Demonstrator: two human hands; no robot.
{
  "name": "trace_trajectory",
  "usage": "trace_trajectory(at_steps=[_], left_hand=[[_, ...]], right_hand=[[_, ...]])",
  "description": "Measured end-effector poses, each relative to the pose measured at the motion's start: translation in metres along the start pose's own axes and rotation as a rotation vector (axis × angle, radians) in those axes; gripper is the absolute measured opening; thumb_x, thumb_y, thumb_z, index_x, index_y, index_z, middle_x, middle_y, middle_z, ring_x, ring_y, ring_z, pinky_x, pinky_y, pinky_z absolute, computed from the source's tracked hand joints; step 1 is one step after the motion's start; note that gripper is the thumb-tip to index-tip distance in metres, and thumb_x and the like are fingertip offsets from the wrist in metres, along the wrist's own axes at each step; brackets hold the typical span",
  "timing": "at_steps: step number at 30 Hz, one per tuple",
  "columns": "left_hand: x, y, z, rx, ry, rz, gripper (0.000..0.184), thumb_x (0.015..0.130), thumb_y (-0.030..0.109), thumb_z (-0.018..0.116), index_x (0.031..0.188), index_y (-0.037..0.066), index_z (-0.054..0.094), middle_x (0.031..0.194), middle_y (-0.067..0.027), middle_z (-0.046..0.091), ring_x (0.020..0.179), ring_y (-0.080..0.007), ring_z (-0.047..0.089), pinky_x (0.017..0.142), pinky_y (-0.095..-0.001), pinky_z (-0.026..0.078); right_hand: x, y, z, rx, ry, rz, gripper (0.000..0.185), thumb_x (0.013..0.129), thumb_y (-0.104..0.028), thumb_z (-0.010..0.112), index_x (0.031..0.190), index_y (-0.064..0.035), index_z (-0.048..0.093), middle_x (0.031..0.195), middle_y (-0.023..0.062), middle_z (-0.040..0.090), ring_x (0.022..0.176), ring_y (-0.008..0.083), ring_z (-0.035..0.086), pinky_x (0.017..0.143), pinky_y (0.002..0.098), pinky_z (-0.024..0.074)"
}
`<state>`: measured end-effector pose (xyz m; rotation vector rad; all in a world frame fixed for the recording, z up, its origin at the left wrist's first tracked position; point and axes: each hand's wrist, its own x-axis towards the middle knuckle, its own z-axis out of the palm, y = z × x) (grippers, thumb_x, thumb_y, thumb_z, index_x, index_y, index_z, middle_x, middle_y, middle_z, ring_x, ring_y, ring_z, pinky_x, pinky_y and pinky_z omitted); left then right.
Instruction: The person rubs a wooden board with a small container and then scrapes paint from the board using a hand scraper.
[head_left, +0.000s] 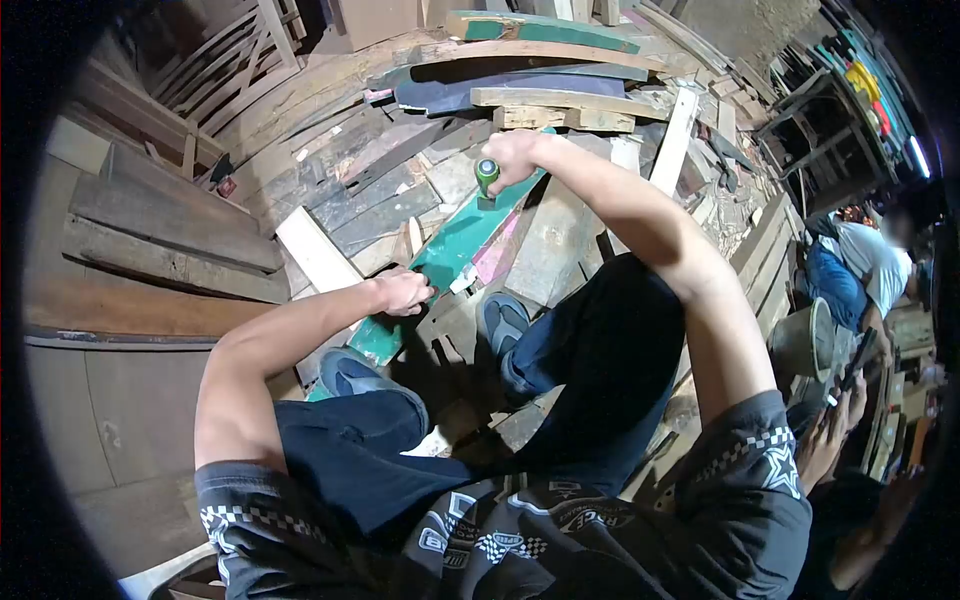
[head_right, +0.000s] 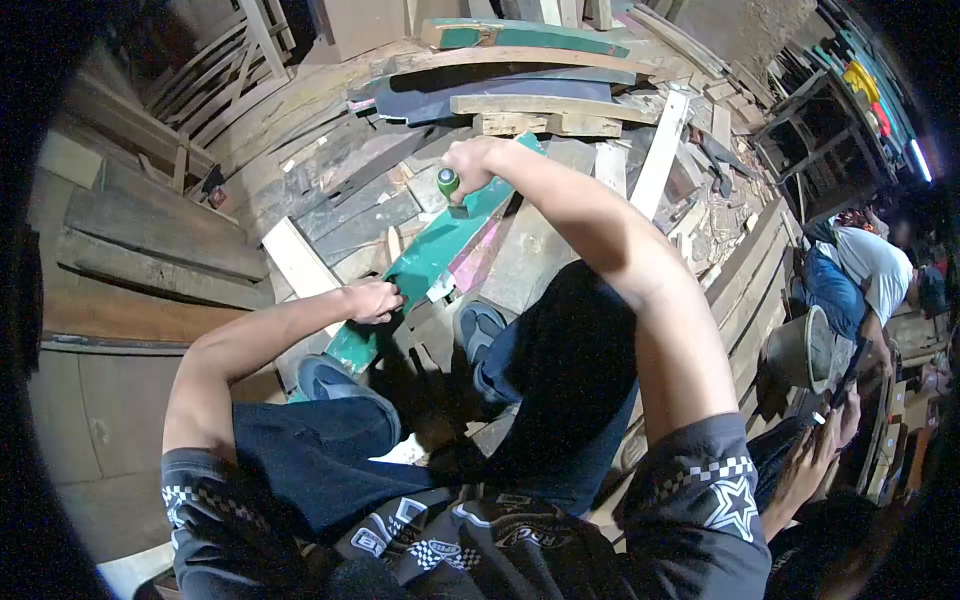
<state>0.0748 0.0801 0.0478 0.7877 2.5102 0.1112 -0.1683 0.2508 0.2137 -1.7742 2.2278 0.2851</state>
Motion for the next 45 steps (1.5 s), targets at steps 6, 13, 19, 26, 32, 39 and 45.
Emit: trace_trajectory(at_steps=[6, 13, 19, 26, 32, 39, 45], left_hand=[[0.001, -0.003, 0.004, 0.097, -0.033, -0.017, 0.053, 0.082, 0.034, 0.064, 0.122, 0.001, 0.051, 0.096, -0.0199, 0.062, 0.094, -0.0366, 0.063, 0.082, -0.0454, 0.05], [-0.002, 0.002, -0.005, 0.07, -0.025, -0.038, 0.037, 0.079, 0.031, 0.069, 0.104, 0.004, 0.061, 0.09, -0.0192, 0.065, 0.092, -0.0359, 0.065, 0.08, -0.0457, 0.051], [0.002, -0.005, 0.002, 0.079, -0.058, -0.015, 0.03, 0.082, 0.033, 0.064, 0.103, 0.012, 0.059, 0.093, -0.0149, 0.061, 0.089, -0.0341, 0.064, 0.079, -0.0461, 0.051], [0.001, -0.004, 0.004, 0.112, -0.038, -0.022, 0.03, 0.081, 0.029, 0.067, 0.1, 0.007, 0.06, 0.096, -0.0158, 0.061, 0.092, -0.0346, 0.064, 0.079, -0.0458, 0.051], [0.0, -0.005, 0.008, 0.127, 0.022, -0.002, 0.023, 0.086, 0.025, 0.057, 0.094, 0.003, 0.06, 0.093, -0.0166, 0.063, 0.092, -0.0346, 0.064, 0.078, -0.046, 0.052], [0.002, -0.001, 0.003, 0.161, 0.071, 0.052, 0.021, 0.081, 0.02, 0.056, 0.091, 0.001, 0.06, 0.084, -0.0172, 0.063, 0.084, -0.0348, 0.066, 0.072, -0.0468, 0.052], [0.004, 0.013, -0.018, 0.174, -0.018, -0.039, 0.025, 0.08, 0.021, 0.062, 0.098, 0.003, 0.061, 0.091, -0.0164, 0.064, 0.09, -0.0341, 0.066, 0.075, -0.0466, 0.054]], right_hand=[[0.002, 0.003, 0.003, -0.013, 0.009, -0.039, 0.04, 0.068, -0.043, 0.077, 0.095, -0.0137, 0.073, 0.088, 0.0184, 0.07, 0.085, 0.0365, 0.067, 0.075, 0.0445, 0.054], [0.011, 0.009, 0.009, 0.043, -0.047, -0.043, 0.055, 0.064, -0.048, 0.077, 0.097, -0.0055, 0.071, 0.099, 0.0208, 0.069, 0.093, 0.0371, 0.067, 0.08, 0.045, 0.0549], [0.006, 0.005, 0.004, 0.038, -0.047, -0.046, 0.049, 0.065, -0.046, 0.078, 0.094, -0.0071, 0.072, 0.095, 0.0192, 0.07, 0.09, 0.0354, 0.068, 0.077, 0.0458, 0.0555], [0.009, 0.008, 0.009, 0.053, -0.03, -0.038, 0.048, 0.064, -0.044, 0.078, 0.094, -0.0069, 0.072, 0.094, 0.019, 0.07, 0.088, 0.0358, 0.068, 0.076, 0.045, 0.0553], [0.004, 0.005, 0.006, 0.047, 0.001, -0.07, 0.045, 0.066, -0.044, 0.077, 0.092, -0.0065, 0.072, 0.092, 0.0195, 0.07, 0.086, 0.0363, 0.067, 0.075, 0.0446, 0.0548], [0.014, 0.009, 0.012, 0.037, 0.036, -0.141, 0.039, 0.069, -0.042, 0.077, 0.092, -0.0107, 0.072, 0.09, 0.0189, 0.07, 0.082, 0.0371, 0.067, 0.073, 0.0444, 0.0548], [0.004, -0.006, -0.003, -0.015, 0.043, -0.051, 0.049, 0.067, -0.047, 0.077, 0.094, -0.0064, 0.071, 0.095, 0.0202, 0.07, 0.088, 0.0371, 0.067, 0.077, 0.0448, 0.0541]])
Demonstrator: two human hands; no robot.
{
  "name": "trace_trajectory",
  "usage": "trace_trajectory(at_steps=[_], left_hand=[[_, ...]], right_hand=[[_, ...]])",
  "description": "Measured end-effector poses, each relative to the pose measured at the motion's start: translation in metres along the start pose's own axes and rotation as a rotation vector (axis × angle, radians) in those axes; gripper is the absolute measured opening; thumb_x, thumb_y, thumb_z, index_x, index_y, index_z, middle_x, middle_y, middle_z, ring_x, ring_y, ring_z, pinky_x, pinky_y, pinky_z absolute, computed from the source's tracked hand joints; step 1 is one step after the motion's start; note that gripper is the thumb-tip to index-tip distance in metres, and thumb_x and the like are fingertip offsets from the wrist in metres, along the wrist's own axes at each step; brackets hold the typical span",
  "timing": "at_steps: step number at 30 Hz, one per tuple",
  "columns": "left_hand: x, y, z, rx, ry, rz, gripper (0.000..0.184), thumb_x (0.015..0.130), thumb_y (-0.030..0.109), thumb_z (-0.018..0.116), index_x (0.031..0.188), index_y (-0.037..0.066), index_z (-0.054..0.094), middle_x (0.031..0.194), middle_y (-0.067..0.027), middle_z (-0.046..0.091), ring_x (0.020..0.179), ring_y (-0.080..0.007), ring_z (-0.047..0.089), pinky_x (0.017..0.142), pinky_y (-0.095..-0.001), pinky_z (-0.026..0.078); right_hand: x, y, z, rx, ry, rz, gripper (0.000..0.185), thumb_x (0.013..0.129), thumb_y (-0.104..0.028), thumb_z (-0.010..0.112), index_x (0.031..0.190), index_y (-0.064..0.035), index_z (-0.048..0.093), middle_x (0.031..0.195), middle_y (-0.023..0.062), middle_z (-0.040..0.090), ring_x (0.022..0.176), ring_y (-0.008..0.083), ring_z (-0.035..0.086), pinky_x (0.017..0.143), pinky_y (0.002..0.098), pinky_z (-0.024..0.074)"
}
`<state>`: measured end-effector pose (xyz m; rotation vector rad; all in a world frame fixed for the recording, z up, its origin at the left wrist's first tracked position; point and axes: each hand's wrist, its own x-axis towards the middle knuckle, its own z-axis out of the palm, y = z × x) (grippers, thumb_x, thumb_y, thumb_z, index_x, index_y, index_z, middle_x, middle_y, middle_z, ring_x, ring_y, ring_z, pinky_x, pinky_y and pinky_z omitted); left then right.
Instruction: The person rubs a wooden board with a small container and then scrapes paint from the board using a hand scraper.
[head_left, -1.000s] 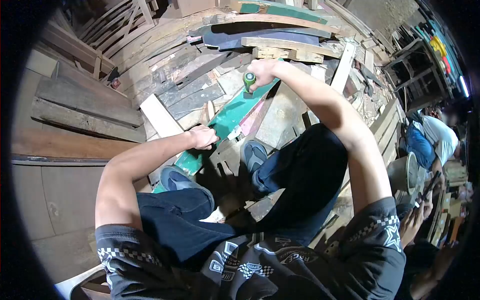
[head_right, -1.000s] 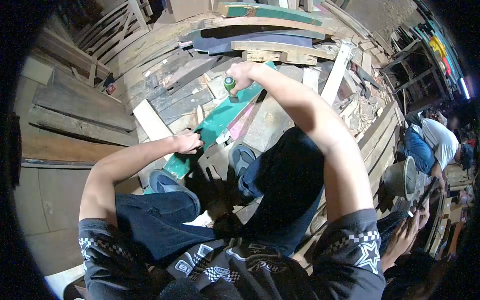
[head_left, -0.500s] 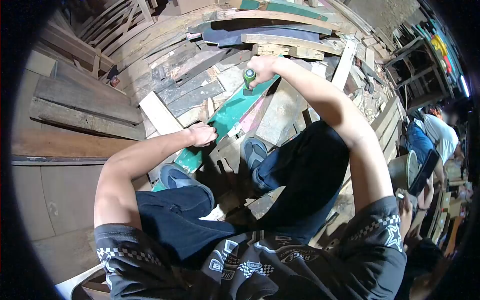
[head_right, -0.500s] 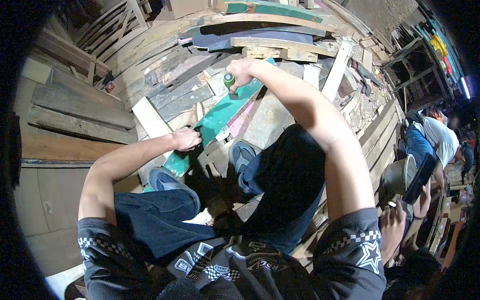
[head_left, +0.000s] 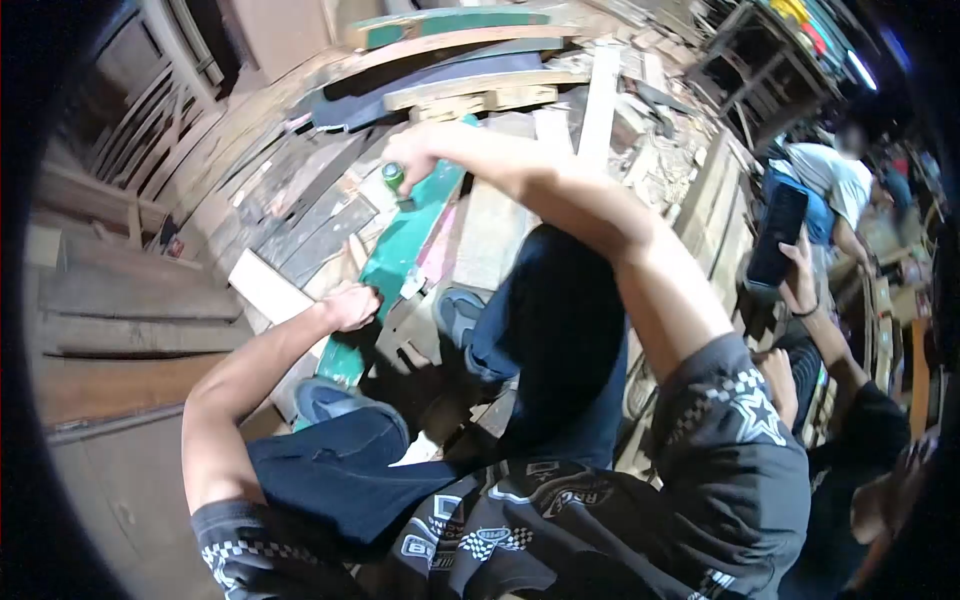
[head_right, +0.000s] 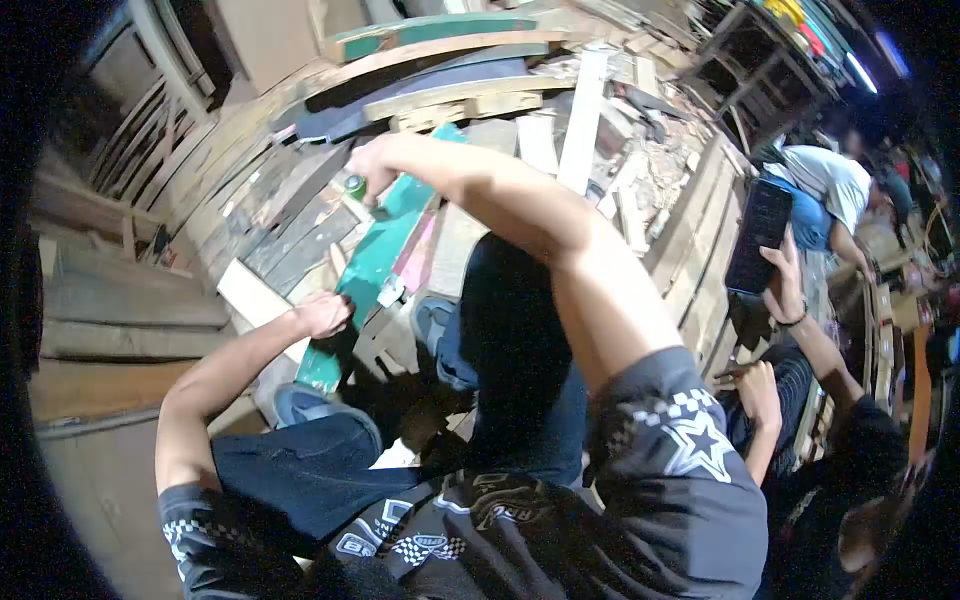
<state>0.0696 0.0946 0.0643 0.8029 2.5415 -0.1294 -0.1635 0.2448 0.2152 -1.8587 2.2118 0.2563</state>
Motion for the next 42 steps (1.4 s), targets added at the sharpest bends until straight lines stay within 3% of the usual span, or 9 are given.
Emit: trace_trajectory(at_steps=[3, 6, 11, 18, 23, 26, 27, 31, 42], left_hand=[[-0.002, 0.006, -0.017, -0.01, 0.001, 0.002, 0.027, 0.081, 0.021, 0.061, 0.101, 0.004, 0.059, 0.097, -0.0166, 0.063, 0.091, -0.035, 0.065, 0.077, -0.0466, 0.054], [0.003, -0.002, -0.002, -0.018, 0.094, 0.061, 0.03, 0.082, 0.023, 0.061, 0.103, 0.003, 0.057, 0.101, -0.0169, 0.061, 0.091, -0.0354, 0.064, 0.078, -0.0468, 0.053], [0.001, 0.001, -0.004, -0.038, 0.037, 0.073, 0.031, 0.081, 0.023, 0.064, 0.102, 0.001, 0.057, 0.1, -0.0168, 0.061, 0.092, -0.0361, 0.064, 0.077, -0.047, 0.053], [0.002, -0.008, 0.009, -0.05, 0.068, 0.102, 0.032, 0.081, 0.023, 0.065, 0.098, -0.002, 0.054, 0.097, -0.0196, 0.06, 0.087, -0.0394, 0.063, 0.074, -0.0477, 0.052], [0.003, -0.007, 0.007, -0.031, 0.101, 0.119, 0.034, 0.078, 0.022, 0.066, 0.098, -0.003, 0.053, 0.092, -0.0208, 0.062, 0.082, -0.0409, 0.063, 0.072, -0.0481, 0.053], [0.004, -0.002, -0.002, -0.01, -0.036, 0.048, 0.033, 0.081, 0.023, 0.065, 0.102, -0.001, 0.057, 0.103, -0.0175, 0.061, 0.096, -0.0344, 0.064, 0.081, -0.0466, 0.053], [0.003, -0.003, 0.003, -0.021, 0.076, 0.095, 0.032, 0.081, 0.022, 0.065, 0.102, -0.001, 0.057, 0.103, -0.0175, 0.062, 0.098, -0.0347, 0.064, 0.082, -0.0464, 0.053], [0.002, -0.004, 0.003, -0.036, 0.008, 0.051, 0.031, 0.082, 0.021, 0.063, 0.102, -0.001, 0.057, 0.106, -0.018, 0.062, 0.098, -0.0357, 0.063, 0.083, -0.0465, 0.052], [-0.001, 0.004, -0.011, 0.005, -0.043, 0.014, 0.027, 0.081, 0.017, 0.06, 0.103, 0.0, 0.057, 0.102, -0.018, 0.063, 0.095, -0.0352, 0.064, 0.079, -0.0463, 0.053]], right_hand=[[0.007, -0.001, -0.001, 0.012, -0.073, 0.026, 0.062, 0.067, -0.052, 0.078, 0.097, 0.0018, 0.068, 0.098, 0.0209, 0.069, 0.089, 0.0339, 0.067, 0.075, 0.0416, 0.0546], [0.002, 0.001, 0.0, -0.024, -0.022, 0.007, 0.062, 0.067, -0.052, 0.078, 0.097, 0.0017, 0.069, 0.094, 0.0213, 0.069, 0.087, 0.0342, 0.068, 0.073, 0.0415, 0.055], [-0.004, -0.002, -0.004, 0.006, -0.044, 0.056, 0.061, 0.065, -0.049, 0.08, 0.1, -0.0001, 0.069, 0.101, 0.0215, 0.068, 0.094, 0.0341, 0.066, 0.081, 0.043, 0.0537], [-0.002, 0.0, -0.004, 0.012, -0.058, -0.01, 0.057, 0.066, -0.048, 0.079, 0.095, 0.0004, 0.07, 0.095, 0.0213, 0.069, 0.09, 0.0346, 0.067, 0.08, 0.0425, 0.054], [0.005, 0.004, 0.004, -0.008, -0.032, 0.017, 0.058, 0.065, -0.05, 0.078, 0.09, 0.0016, 0.07, 0.089, 0.0216, 0.069, 0.081, 0.0342, 0.068, 0.071, 0.0417, 0.056], [0.004, 0.003, 0.002, 0.003, -0.055, 0.007, 0.059, 0.066, -0.051, 0.077, 0.091, 0.0022, 0.07, 0.09, 0.0216, 0.069, 0.084, 0.035, 0.068, 0.074, 0.0421, 0.0556], [-0.003, -0.001, -0.003, -0.01, -0.03, 0.005, 0.06, 0.066, -0.051, 0.077, 0.093, 0.0022, 0.07, 0.094, 0.022, 0.069, 0.088, 0.035, 0.067, 0.078, 0.0423, 0.0546], [-0.001, 0.0, -0.004, -0.034, -0.053, 0.014, 0.063, 0.066, -0.052, 0.077, 0.097, 0.0022, 0.069, 0.1, 0.0222, 0.068, 0.094, 0.0346, 0.066, 0.083, 0.042, 0.0532], [0.002, 0.002, -0.001, -0.005, -0.066, 0.021, 0.063, 0.065, -0.051, 0.079, 0.094, 0.0031, 0.069, 0.096, 0.0218, 0.069, 0.089, 0.0344, 0.067, 0.079, 0.0414, 0.0542]])
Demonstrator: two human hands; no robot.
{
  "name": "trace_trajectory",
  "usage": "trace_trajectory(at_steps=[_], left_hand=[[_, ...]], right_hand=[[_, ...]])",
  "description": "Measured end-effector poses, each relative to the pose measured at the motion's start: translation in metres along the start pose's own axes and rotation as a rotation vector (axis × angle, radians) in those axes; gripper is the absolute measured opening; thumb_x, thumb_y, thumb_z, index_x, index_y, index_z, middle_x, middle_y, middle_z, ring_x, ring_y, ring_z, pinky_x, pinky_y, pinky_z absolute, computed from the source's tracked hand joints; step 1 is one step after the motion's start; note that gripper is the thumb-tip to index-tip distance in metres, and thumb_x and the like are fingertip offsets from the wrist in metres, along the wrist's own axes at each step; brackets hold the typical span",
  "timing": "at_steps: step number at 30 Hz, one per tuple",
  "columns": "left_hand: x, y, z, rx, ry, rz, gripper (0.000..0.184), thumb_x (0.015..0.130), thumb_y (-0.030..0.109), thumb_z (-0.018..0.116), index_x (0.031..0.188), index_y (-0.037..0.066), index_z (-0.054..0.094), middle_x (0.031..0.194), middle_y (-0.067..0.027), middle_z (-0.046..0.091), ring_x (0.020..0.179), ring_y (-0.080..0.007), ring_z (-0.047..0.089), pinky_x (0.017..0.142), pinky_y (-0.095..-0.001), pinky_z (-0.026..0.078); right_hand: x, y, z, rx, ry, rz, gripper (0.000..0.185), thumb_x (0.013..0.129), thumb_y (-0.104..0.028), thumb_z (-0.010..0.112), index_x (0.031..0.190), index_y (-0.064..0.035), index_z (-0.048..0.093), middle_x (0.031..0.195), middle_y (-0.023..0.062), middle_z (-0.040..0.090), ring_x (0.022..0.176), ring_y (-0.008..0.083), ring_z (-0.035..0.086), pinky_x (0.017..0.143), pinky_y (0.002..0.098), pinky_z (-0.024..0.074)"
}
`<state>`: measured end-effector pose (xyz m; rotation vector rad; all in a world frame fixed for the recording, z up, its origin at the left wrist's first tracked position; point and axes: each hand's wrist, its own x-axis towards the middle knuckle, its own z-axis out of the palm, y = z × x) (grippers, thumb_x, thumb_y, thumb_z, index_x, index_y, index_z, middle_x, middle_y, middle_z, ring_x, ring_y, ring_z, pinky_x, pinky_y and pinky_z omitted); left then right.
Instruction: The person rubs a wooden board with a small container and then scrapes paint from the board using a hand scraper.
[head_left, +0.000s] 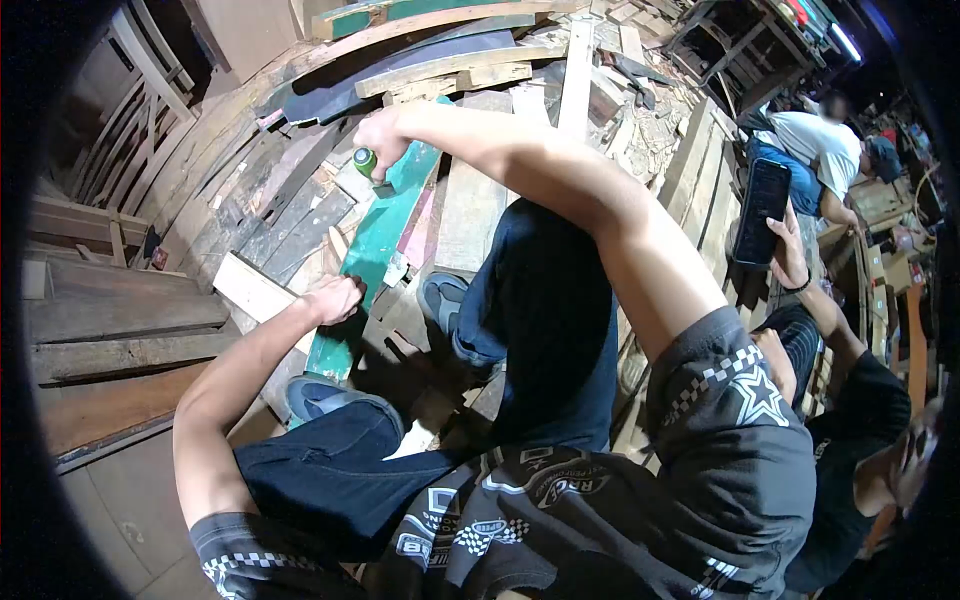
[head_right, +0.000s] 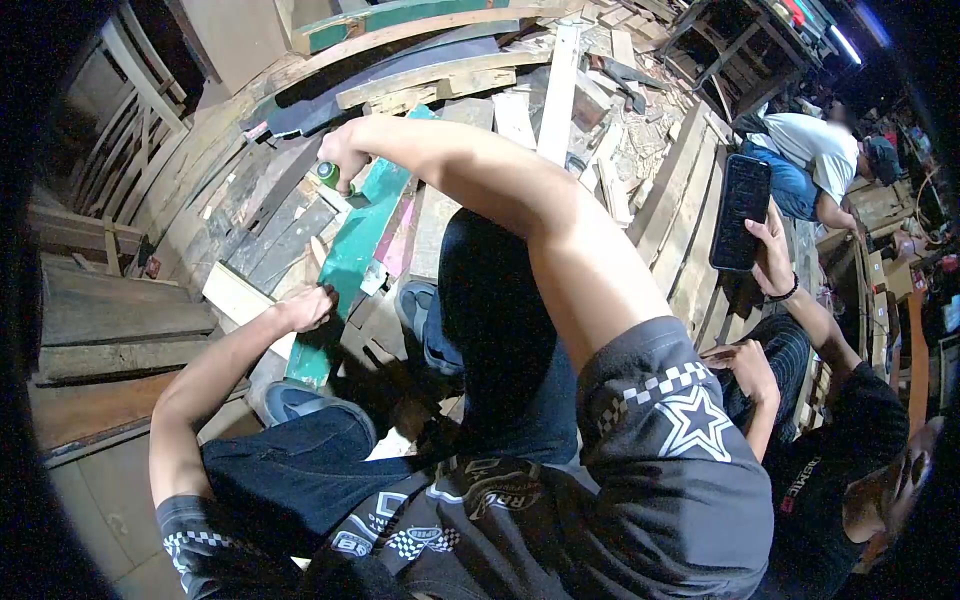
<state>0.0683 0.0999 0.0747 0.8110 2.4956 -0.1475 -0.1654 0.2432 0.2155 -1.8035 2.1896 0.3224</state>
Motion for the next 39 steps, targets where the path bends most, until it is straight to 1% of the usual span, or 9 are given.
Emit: trace_trajectory(at_steps=[9, 12, 14, 16, 22, 26, 27, 31, 39], left_hand=[[0.003, -0.009, 0.013, 0.011, 0.026, 0.019, 0.026, 0.082, 0.015, 0.058, 0.103, 0.0, 0.057, 0.097, -0.0191, 0.064, 0.092, -0.036, 0.065, 0.078, -0.0459, 0.053], [0.001, -0.011, 0.023, -0.027, 0.146, 0.043, 0.025, 0.083, 0.015, 0.056, 0.104, 0.001, 0.057, 0.095, -0.019, 0.064, 0.091, -0.0364, 0.065, 0.077, -0.0466, 0.053], [0.008, -0.015, 0.033, -0.007, 0.095, 0.01, 0.024, 0.084, 0.016, 0.055, 0.104, 0.002, 0.058, 0.093, -0.0184, 0.064, 0.089, -0.0353, 0.066, 0.075, -0.046, 0.053], [0.004, -0.011, 0.026, 0.019, 0.152, 0.057, 0.024, 0.084, 0.017, 0.056, 0.103, 0.003, 0.059, 0.093, -0.0183, 0.064, 0.087, -0.0346, 0.066, 0.073, -0.0459, 0.053], [0.005, -0.017, 0.036, -0.001, 0.177, 0.067, 0.025, 0.084, 0.023, 0.057, 0.099, 0.004, 0.06, 0.089, -0.017, 0.065, 0.088, -0.0339, 0.066, 0.074, -0.0459, 0.052], [0.004, -0.01, 0.019, 0.094, 0.023, 0.054, 0.023, 0.083, 0.025, 0.059, 0.094, 0.005, 0.061, 0.087, -0.0178, 0.066, 0.084, -0.0349, 0.066, 0.074, -0.047, 0.052], [0.0, -0.005, 0.015, 0.009, 0.101, 0.009, 0.022, 0.081, 0.025, 0.061, 0.091, 0.005, 0.062, 0.085, -0.0177, 0.066, 0.086, -0.0359, 0.066, 0.074, -0.0467, 0.052], [0.002, -0.006, 0.013, -0.033, 0.123, 0.042, 0.022, 0.078, 0.022, 0.066, 0.088, 0.004, 0.061, 0.086, -0.0161, 0.066, 0.085, -0.0362, 0.066, 0.073, -0.0459, 0.053], [0.0, -0.004, 0.005, -0.018, 0.082, 0.016, 0.028, 0.08, 0.023, 0.063, 0.098, 0.002, 0.059, 0.096, -0.0174, 0.064, 0.09, -0.0348, 0.066, 0.076, -0.0459, 0.054]], right_hand=[[0.002, 0.002, 0.003, -0.019, 0.013, 0.032, 0.058, 0.065, -0.048, 0.078, 0.093, 0.0021, 0.07, 0.092, 0.0201, 0.07, 0.085, 0.0323, 0.068, 0.075, 0.0412, 0.0552], [0.003, 0.006, 0.006, 0.03, 0.033, -0.023, 0.057, 0.065, -0.048, 0.078, 0.091, 0.002, 0.07, 0.092, 0.0192, 0.07, 0.084, 0.0319, 0.068, 0.073, 0.0411, 0.0554], [0.008, 0.007, 0.009, -0.028, 0.075, -0.008, 0.055, 0.066, -0.047, 0.079, 0.089, 0.0023, 0.07, 0.087, 0.0192, 0.07, 0.079, 0.0316, 0.069, 0.069, 0.0408, 0.0558], [0.01, 0.008, 0.011, -0.014, 0.078, 0.003, 0.053, 0.067, -0.046, 0.079, 0.088, 0.0019, 0.07, 0.083, 0.0182, 0.07, 0.076, 0.031, 0.069, 0.067, 0.0411, 0.056], [0.015, 0.014, 0.018, -0.026, 0.076, 0.006, 0.058, 0.065, -0.049, 0.079, 0.095, 0.0004, 0.068, 0.089, 0.0183, 0.07, 0.081, 0.0306, 0.068, 0.069, 0.0407, 0.0562], [0.014, 0.011, 0.013, -0.041, 0.044, 0.029, 0.06, 0.064, -0.05, 0.079, 0.095, 0.0002, 0.068, 0.089, 0.0182, 0.07, 0.08, 0.0308, 0.068, 0.07, 0.0406, 0.0561], [0.012, 0.01, 0.011, -0.034, 0.026, 0.039, 0.06, 0.063, -0.05, 0.079, 0.095, 0.0002, 0.068, 0.089, 0.0182, 0.07, 0.08, 0.0308, 0.068, 0.07, 0.0407, 0.056], [0.005, 0.007, 0.008, -0.026, 0.059, 0.018, 0.058, 0.064, -0.049, 0.078, 0.094, -0.0004, 0.069, 0.089, 0.0184, 0.07, 0.08, 0.0314, 0.068, 0.069, 0.0413, 0.0558], [-0.002, 0.002, -0.001, 0.018, -0.012, 0.046, 0.063, 0.065, -0.048, 0.078, 0.106, -0.0025, 0.066, 0.101, 0.0195, 0.068, 0.093, 0.0339, 0.066, 0.08, 0.0435, 0.0536]])
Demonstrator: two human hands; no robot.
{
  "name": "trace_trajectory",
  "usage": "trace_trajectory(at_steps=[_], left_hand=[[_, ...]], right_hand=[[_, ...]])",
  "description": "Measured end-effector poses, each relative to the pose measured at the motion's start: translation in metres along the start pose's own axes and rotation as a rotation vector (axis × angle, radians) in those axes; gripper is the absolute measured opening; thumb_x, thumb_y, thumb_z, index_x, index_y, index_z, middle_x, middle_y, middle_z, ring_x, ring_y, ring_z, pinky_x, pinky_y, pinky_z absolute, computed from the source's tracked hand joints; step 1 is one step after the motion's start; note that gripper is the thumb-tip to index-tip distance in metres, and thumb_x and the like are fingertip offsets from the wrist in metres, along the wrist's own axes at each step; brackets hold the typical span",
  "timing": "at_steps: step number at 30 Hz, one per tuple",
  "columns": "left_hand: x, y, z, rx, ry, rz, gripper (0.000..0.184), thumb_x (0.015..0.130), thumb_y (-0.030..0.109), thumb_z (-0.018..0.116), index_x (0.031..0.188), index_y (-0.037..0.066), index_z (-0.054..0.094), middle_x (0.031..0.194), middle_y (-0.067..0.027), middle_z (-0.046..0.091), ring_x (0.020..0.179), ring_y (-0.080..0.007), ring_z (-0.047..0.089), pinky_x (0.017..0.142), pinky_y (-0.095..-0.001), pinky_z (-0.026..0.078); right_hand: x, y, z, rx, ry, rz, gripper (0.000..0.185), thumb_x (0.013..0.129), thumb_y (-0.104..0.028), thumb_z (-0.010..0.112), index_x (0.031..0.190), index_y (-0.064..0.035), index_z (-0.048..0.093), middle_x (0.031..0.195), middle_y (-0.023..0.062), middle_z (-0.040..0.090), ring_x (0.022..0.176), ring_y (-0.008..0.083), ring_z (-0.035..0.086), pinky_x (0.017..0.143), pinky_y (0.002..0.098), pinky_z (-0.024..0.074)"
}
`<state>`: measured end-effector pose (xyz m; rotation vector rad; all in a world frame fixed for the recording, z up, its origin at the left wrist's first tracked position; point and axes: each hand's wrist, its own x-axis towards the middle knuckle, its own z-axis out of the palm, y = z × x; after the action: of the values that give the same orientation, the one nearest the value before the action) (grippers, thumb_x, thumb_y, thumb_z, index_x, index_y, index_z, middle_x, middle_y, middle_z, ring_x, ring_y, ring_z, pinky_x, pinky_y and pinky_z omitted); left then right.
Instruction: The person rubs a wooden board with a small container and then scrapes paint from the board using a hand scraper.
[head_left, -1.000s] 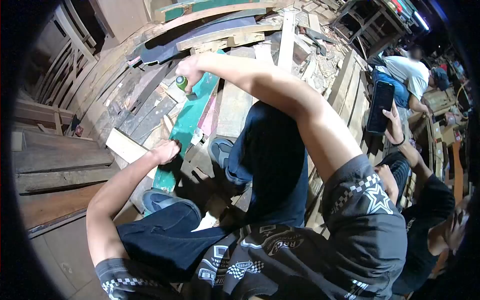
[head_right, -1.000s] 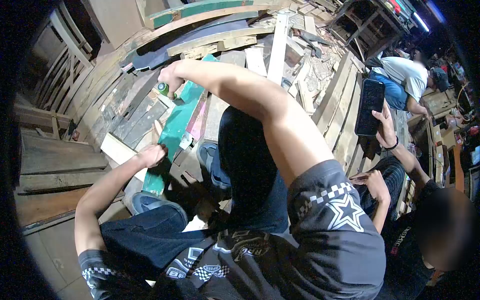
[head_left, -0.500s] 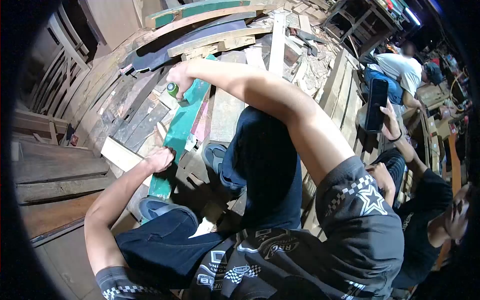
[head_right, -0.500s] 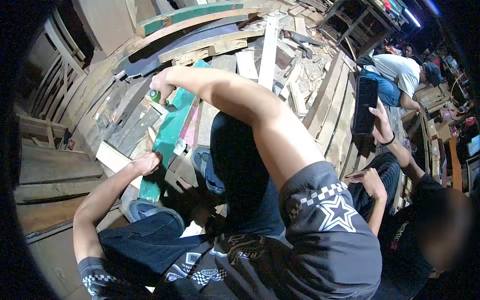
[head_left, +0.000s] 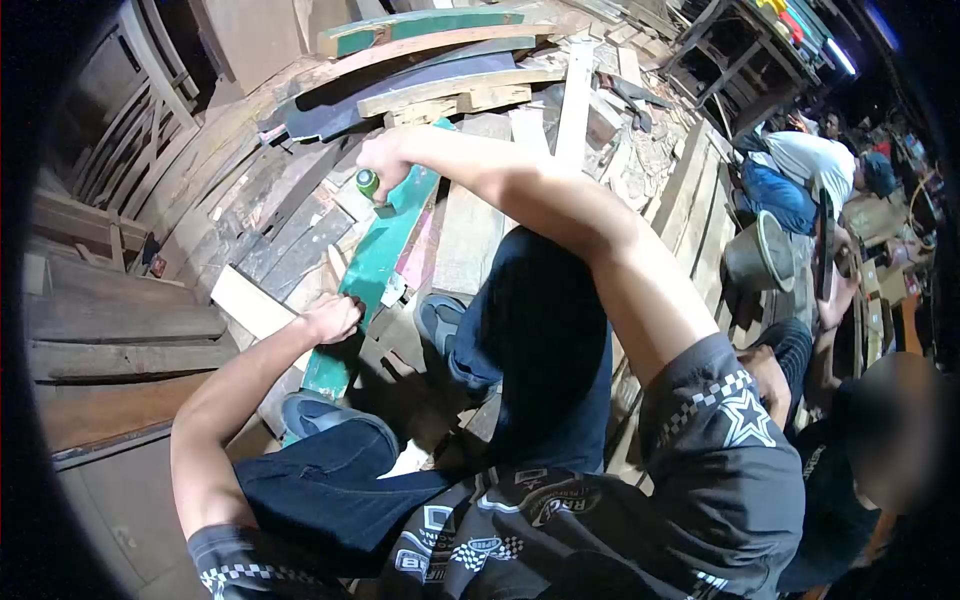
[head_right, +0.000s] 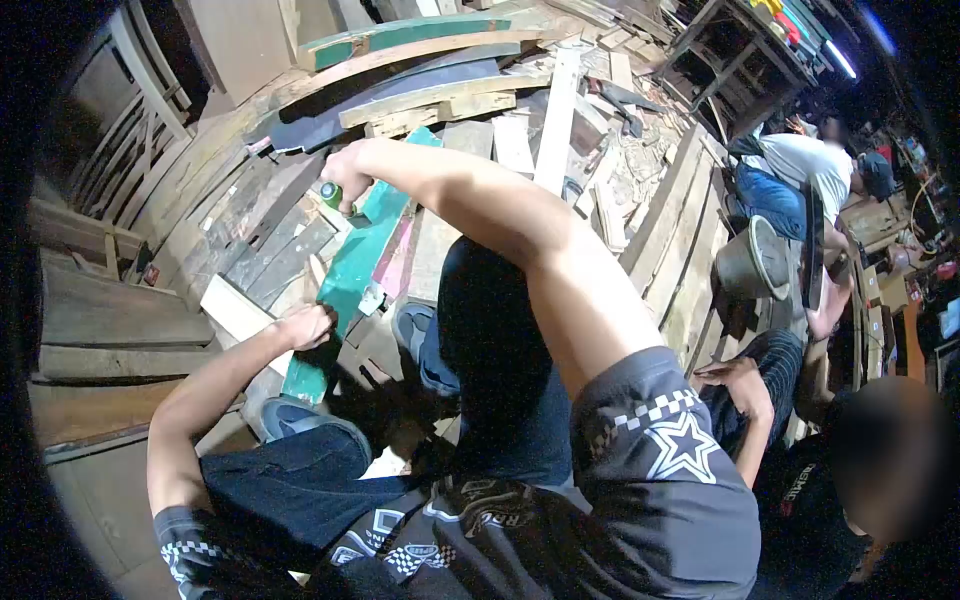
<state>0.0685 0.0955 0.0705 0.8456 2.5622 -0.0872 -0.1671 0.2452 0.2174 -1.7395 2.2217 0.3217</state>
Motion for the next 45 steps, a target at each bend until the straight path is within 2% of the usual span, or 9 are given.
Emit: trace_trajectory(at_steps=[6, 8, 11, 13, 23, 27, 38, 41, 45], left_hand=[[-0.001, -0.006, 0.018, -0.004, 0.052, 0.047, 0.028, 0.081, 0.025, 0.063, 0.097, 0.001, 0.058, 0.093, -0.0165, 0.063, 0.087, -0.0352, 0.065, 0.075, -0.0454, 0.053], [-0.002, -0.012, 0.032, 0.048, 0.185, 0.109, 0.028, 0.08, 0.027, 0.064, 0.09, 0.001, 0.059, 0.086, -0.0167, 0.064, 0.081, -0.0348, 0.066, 0.069, -0.0441, 0.054], [-0.002, 0.001, 0.002, 0.08, -0.102, 0.008, 0.028, 0.082, 0.026, 0.062, 0.097, 0.002, 0.06, 0.09, -0.0151, 0.065, 0.091, -0.0324, 0.066, 0.075, -0.0455, 0.054], [-0.003, 0.002, -0.001, 0.065, -0.063, 0.01, 0.028, 0.082, 0.026, 0.062, 0.098, 0.003, 0.062, 0.088, -0.0156, 0.065, 0.089, -0.0327, 0.066, 0.073, -0.0439, 0.054], [-0.002, -0.003, 0.018, -0.053, 0.002, -0.022, 0.026, 0.08, 0.025, 0.062, 0.091, 0.001, 0.061, 0.089, -0.0184, 0.065, 0.089, -0.0346, 0.066, 0.076, -0.0451, 0.053], [0.0, -0.004, 0.02, -0.042, 0.031, 0.019, 0.029, 0.081, 0.026, 0.064, 0.085, -0.002, 0.062, 0.089, -0.0183, 0.066, 0.085, -0.0362, 0.066, 0.072, -0.0468, 0.055], [0.002, -0.011, 0.03, -0.023, -0.023, -0.07, 0.026, 0.076, 0.012, 0.065, 0.099, 0.003, 0.06, 0.096, -0.0142, 0.067, 0.094, -0.033, 0.066, 0.076, -0.0439, 0.054], [-0.002, -0.01, 0.028, -0.047, -0.015, -0.076, 0.022, 0.077, 0.013, 0.063, 0.098, 0.004, 0.06, 0.094, -0.0134, 0.066, 0.093, -0.0326, 0.066, 0.077, -0.0437, 0.054], [-0.004, -0.011, 0.026, -0.027, 0.025, -0.002, 0.023, 0.088, 0.018, 0.044, 0.096, 0.003, 0.059, 0.095, -0.0158, 0.063, 0.093, -0.0338, 0.063, 0.079, -0.044, 0.052]], right_hand=[[0.0, 0.001, 0.002, -0.013, 0.071, -0.052, 0.049, 0.066, -0.048, 0.078, 0.089, -0.0056, 0.072, 0.093, 0.0202, 0.07, 0.088, 0.0361, 0.067, 0.078, 0.0441, 0.0541], [-0.003, -0.001, -0.001, -0.01, 0.035, -0.022, 0.054, 0.066, -0.048, 0.078, 0.094, -0.0027, 0.07, 0.097, 0.0202, 0.069, 0.091, 0.0349, 0.067, 0.08, 0.0433, 0.054], [-0.004, -0.003, -0.002, 0.0, 0.022, -0.037, 0.058, 0.066, -0.049, 0.078, 0.097, -0.0006, 0.07, 0.099, 0.0204, 0.069, 0.093, 0.0345, 0.067, 0.081, 0.0427, 0.0539], [-0.003, -0.003, -0.002, 0.019, 0.015, -0.027, 0.057, 0.066, -0.049, 0.078, 0.096, -0.0011, 0.07, 0.099, 0.0201, 0.069, 0.093, 0.0346, 0.067, 0.081, 0.0431, 0.0536], [0.007, 0.006, 0.009, 0.037, 0.063, -0.151, 0.04, 0.068, -0.043, 0.078, 0.092, -0.0119, 0.073, 0.091, 0.0177, 0.07, 0.086, 0.035, 0.067, 0.075, 0.0438, 0.0545], [0.001, 0.0, 0.002, -0.004, 0.022, 0.009, 0.06, 0.066, -0.049, 0.078, 0.107, -0.0066, 0.067, 0.105, 0.0196, 0.067, 0.099, 0.0366, 0.064, 0.085, 0.0456, 0.052], [-0.002, 0.002, 0.003, -0.031, 0.065, 0.011, 0.046, 0.066, -0.047, 0.075, 0.095, -0.0113, 0.072, 0.096, 0.0182, 0.07, 0.089, 0.0358, 0.067, 0.077, 0.0462, 0.0555], [-0.004, 0.005, 0.009, -0.101, 0.222, 0.005, 0.038, 0.07, -0.042, 0.076, 0.085, -0.0086, 0.071, 0.081, 0.0174, 0.069, 0.08, 0.0361, 0.067, 0.069, 0.0459, 0.0543], [-0.005, 0.007, 0.008, -0.076, 0.212, 0.017, 0.045, 0.069, -0.046, 0.076, 0.087, -0.0047, 0.07, 0.08, 0.0194, 0.068, 0.08, 0.0364, 0.067, 0.069, 0.0459, 0.0546]])
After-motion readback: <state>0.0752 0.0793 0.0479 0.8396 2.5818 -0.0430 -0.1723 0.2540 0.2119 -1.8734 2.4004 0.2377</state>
